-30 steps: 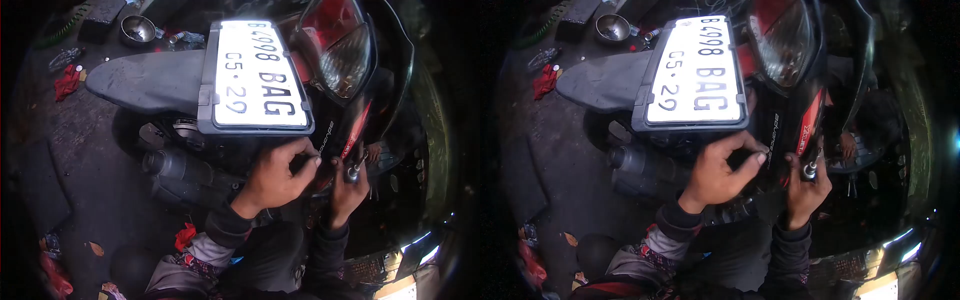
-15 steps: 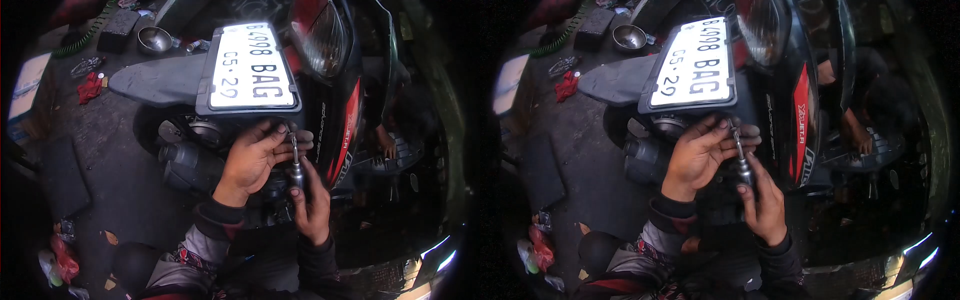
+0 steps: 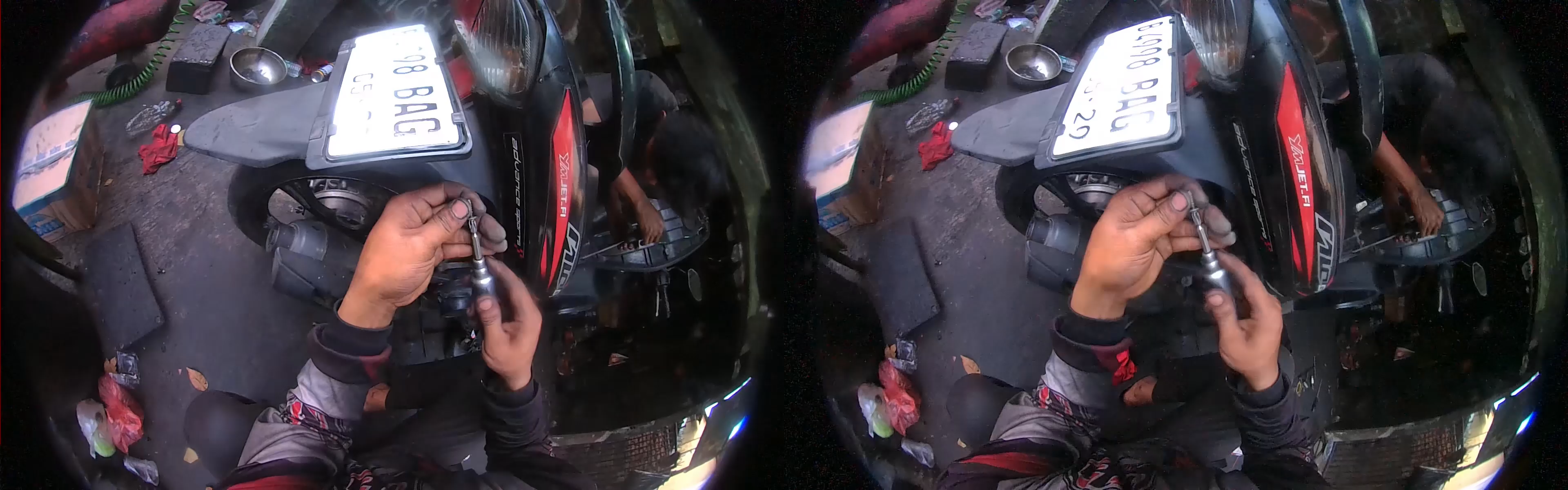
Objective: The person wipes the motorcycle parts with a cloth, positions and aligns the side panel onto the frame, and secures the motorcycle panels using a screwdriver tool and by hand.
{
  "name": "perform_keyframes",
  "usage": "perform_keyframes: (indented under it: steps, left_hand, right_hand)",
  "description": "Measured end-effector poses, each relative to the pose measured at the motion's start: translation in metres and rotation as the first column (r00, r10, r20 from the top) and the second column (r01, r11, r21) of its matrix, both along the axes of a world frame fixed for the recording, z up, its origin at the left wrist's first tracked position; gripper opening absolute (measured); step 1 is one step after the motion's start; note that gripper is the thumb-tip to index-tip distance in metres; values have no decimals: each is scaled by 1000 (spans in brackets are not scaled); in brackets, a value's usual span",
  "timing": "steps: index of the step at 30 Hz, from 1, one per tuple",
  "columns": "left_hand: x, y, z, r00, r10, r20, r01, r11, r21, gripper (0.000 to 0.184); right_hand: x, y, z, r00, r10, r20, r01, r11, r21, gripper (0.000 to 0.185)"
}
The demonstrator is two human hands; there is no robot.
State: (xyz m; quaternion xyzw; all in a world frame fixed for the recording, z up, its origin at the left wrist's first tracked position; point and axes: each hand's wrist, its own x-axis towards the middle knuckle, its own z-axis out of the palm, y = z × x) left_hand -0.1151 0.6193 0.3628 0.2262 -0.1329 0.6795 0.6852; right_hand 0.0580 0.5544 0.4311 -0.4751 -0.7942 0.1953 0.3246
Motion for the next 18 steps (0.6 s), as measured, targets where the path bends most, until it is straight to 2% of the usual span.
perform_keyframes:
  steps: [1,2,3,5,7,8,9,11,13,14,15,17,18]
  left_hand:
    - [-6,-3,3,995,44,-94,-46,999,-18,24]
    - [-10,-6,6,979,85,-188,-93,995,-34,24]
    - [-14,-8,9,976,95,-196,-105,994,-41,24]
    - [-18,-10,18,899,191,-395,-258,958,-123,25]
    - [-16,-8,26,879,229,-417,-328,927,-180,26]
    - [-13,-4,27,861,277,-427,-393,895,-210,26]
    - [-12,-3,29,839,325,-437,-456,858,-237,26]
    - [-7,-3,35,795,378,-475,-539,798,-268,24]
    - [1,-5,37,735,436,-519,-612,756,-231,20]
    - [4,-5,37,661,464,-590,-671,718,-187,18]
    - [4,-4,37,659,460,-595,-678,705,-207,18]
    - [7,-2,34,494,507,-707,-784,611,-110,19]
    - [11,0,36,543,535,-647,-775,615,-141,19]
  right_hand:
    - [-1,2,-5,1000,10,-6,-10,1000,-6,39]
    - [-6,4,-12,957,61,-283,-117,976,-185,42]
    - [-12,6,-20,839,51,-542,-263,909,-322,46]
    - [-21,13,-39,849,39,-527,-245,913,-326,47]
    - [-26,25,-57,603,151,-783,-495,841,-219,45]
    - [-26,30,-64,548,203,-811,-581,791,-194,52]
    - [-29,31,-68,534,205,-820,-601,775,-197,52]
    - [-40,29,-74,708,207,-676,-412,897,-157,57]
    - [-44,31,-92,714,244,-657,-424,896,-128,58]
    - [-46,30,-95,699,237,-675,-403,910,-98,55]
    - [-47,31,-99,687,233,-689,-383,921,-71,54]
    - [-42,43,-100,687,235,-688,-414,905,-103,49]
    - [-39,50,-100,674,216,-707,-391,916,-93,45]
